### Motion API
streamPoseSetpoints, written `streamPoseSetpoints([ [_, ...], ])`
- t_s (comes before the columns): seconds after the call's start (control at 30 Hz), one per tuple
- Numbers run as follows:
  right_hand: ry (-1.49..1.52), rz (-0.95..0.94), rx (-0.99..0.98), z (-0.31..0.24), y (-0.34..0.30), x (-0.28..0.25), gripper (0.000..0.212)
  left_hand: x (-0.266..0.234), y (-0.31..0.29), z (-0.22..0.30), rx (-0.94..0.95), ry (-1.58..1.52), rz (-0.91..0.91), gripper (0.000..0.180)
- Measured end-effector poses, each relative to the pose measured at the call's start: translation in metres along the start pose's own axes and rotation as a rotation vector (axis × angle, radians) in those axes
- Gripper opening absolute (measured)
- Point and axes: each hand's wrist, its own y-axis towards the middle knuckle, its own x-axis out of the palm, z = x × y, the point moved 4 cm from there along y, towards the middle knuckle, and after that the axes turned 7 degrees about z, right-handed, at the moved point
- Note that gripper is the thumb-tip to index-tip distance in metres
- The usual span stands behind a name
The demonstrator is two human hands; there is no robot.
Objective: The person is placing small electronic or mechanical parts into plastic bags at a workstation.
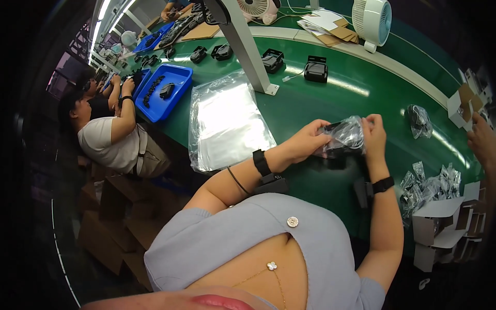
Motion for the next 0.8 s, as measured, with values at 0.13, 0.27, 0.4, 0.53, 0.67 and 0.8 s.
streamPoseSetpoints([
  [0.13,0.221,-0.148,-0.005,-0.014,-0.024,0.048,0.020,-0.002,-0.003,0.011,0.066,-0.339,0.159,0.042],
  [0.27,0.668,-0.420,0.341,-0.074,-0.046,0.070,0.031,-0.036,0.003,-0.001,0.267,-0.162,0.358,0.045],
  [0.4,0.655,-0.394,0.402,-0.066,-0.018,0.084,0.030,-0.033,0.008,0.001,0.359,-0.081,0.377,0.045],
  [0.53,0.423,-0.167,0.288,0.010,0.062,0.052,0.027,-0.030,0.014,-0.005,0.325,-0.013,0.280,0.041],
  [0.67,-0.408,0.022,0.235,0.043,0.139,0.003,0.034,-0.033,0.013,-0.003,0.291,0.108,0.198,0.032],
  [0.8,-1.016,0.206,-0.422,-0.005,0.139,0.015,0.028,-0.038,0.010,0.009,0.251,0.160,0.212,0.027],
])
